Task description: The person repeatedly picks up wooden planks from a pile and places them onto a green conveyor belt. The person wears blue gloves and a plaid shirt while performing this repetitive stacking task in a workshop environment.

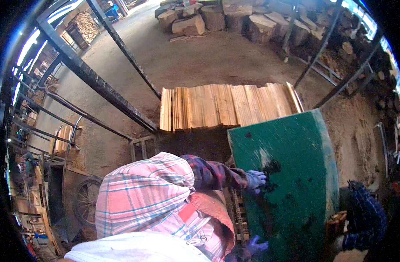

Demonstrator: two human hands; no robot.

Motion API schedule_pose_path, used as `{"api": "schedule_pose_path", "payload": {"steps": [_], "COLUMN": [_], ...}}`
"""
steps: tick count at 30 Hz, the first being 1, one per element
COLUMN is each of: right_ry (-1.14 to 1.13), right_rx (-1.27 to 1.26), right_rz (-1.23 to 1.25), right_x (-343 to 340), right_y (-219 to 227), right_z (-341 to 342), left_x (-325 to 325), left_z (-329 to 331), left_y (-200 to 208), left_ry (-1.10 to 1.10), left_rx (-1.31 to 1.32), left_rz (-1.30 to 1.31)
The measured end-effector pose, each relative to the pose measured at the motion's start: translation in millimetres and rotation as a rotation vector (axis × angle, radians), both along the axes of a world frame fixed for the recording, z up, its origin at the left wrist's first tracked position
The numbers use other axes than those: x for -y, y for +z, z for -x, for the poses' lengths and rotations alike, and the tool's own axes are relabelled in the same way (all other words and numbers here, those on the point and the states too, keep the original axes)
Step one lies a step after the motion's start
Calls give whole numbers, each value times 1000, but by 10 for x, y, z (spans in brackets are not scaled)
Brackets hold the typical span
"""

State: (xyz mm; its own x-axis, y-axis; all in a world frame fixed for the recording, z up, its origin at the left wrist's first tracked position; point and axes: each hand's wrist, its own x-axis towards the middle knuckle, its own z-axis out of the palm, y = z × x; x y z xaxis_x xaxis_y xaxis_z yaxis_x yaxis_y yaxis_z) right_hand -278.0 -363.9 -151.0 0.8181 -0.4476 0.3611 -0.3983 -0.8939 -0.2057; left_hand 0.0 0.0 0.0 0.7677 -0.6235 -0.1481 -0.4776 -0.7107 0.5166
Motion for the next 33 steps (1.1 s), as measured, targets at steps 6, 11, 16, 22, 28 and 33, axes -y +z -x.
{"api": "schedule_pose_path", "payload": {"steps": [6, 11, 16, 22, 28, 33], "right_ry": [-24, -261, -393, -742, -918, -1148], "right_rx": [-76, 370, 731, 1328, 1456, 1291], "right_rz": [-239, -822, -1526, -1751, -1381, -1146], "right_x": [-1463, -2425, -2379, -2056, 149, 1231], "right_y": [1281, 1632, 1273, 645, 900, 1071], "right_z": [627, 1357, 2497, 4610, 4983, 4911], "left_x": [218, 118, -205, -656, 337, 568], "left_z": [753, 1471, 2285, 4040, 4274, 4443], "left_y": [-208, -131, 388, 80, 96, 21], "left_ry": [-241, -706, -707, -631, -869, -622], "left_rx": [107, -4, 27, -495, -16, -845], "left_rz": [-48, -357, -612, -299, -484, -91]}}
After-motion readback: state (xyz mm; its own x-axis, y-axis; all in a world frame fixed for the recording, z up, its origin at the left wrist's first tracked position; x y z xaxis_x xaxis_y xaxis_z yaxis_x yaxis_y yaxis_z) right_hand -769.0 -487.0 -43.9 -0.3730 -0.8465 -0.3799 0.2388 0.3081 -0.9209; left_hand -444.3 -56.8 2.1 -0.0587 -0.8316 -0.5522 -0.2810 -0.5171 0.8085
